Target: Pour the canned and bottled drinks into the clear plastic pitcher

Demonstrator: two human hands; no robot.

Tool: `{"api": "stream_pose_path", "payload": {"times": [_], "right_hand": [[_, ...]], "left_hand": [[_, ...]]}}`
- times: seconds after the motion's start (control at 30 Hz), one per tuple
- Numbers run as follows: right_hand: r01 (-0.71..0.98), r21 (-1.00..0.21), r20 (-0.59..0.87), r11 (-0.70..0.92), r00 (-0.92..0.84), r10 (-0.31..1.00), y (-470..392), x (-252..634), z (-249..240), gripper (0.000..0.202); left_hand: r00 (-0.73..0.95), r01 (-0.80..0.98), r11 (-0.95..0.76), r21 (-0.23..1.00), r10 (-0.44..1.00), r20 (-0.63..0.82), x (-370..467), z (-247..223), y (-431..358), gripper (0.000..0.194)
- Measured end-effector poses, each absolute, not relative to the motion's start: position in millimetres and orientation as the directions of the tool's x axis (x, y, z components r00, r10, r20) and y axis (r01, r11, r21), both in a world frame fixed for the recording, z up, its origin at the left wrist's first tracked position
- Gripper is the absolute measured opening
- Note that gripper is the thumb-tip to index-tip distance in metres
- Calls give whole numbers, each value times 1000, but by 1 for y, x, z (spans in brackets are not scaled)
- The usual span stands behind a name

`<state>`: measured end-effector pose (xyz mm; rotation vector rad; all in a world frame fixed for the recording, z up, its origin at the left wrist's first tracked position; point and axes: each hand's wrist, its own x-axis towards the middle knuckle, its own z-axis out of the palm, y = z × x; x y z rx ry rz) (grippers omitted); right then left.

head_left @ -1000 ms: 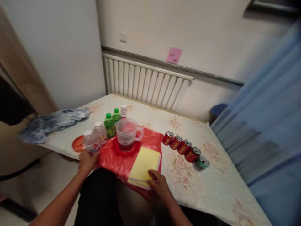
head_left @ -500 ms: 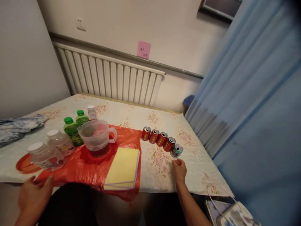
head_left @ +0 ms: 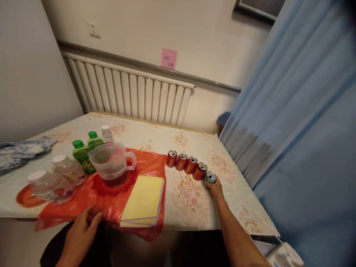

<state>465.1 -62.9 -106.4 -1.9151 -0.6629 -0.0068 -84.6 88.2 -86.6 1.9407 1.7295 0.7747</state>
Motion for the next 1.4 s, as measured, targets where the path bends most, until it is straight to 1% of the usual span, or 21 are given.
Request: {"api": "stream_pose_path", "payload": {"times": [0.13, 0.27, 0.37, 0.43, 0.5, 0.6, 0.67, 0.8, 0.97, 1.07, 1.17, 1.27, 1.4], "right_hand": [[386, -871, 249, -305, 881, 403, -64, 449, -109, 65], [373, -876, 237, -305, 884, 402, -66, 411, -108, 67], [404, -871, 236, -280, 843, 483, -61, 375, -101, 66], [431, -863, 235, -265, 805, 545, -51, 353, -92, 67], [459, -857, 248, -236, 767, 592, -35, 333, -80, 69], [539, -835, 326, -113, 650, 687, -3, 308, -55, 70], [617, -787, 406, -21, 543, 735, 21, 293, -36, 67], [749, -654, 537, 107, 360, 763, 68, 265, 6, 63], [840, -472, 645, 267, 124, 754, 121, 235, 52, 61], [847, -395, 676, 357, 4, 737, 146, 218, 71, 61], [858, -307, 685, 411, -100, 722, 165, 199, 85, 60], [878, -210, 673, 430, -189, 715, 178, 184, 93, 62], [911, -82, 640, 405, -263, 722, 190, 172, 100, 64]], "left_hand": [[205, 686, -253, 683, 967, 152, -68, -99, 86, 43], [319, 645, -391, 656, 919, 234, -53, -108, 85, 36], [419, 591, -501, 632, 860, 290, -41, -112, 85, 33], [479, 557, -579, 595, 809, 340, -34, -116, 86, 32], [518, 539, -647, 539, 760, 394, -28, -122, 90, 32], [568, 551, -713, 433, 701, 432, -22, -133, 98, 34], [587, 577, -732, 363, 681, 438, -19, -141, 103, 34], [583, 638, -724, 262, 676, 451, -17, -151, 105, 34], [553, 681, -699, 220, 687, 472, -13, -154, 100, 34], [543, 686, -695, 217, 687, 483, -13, -153, 98, 34], [528, 687, -693, 218, 682, 506, -13, -153, 98, 34], [517, 689, -692, 217, 679, 521, -14, -154, 97, 35], [503, 689, -687, 231, 682, 530, -13, -155, 96, 36]]}}
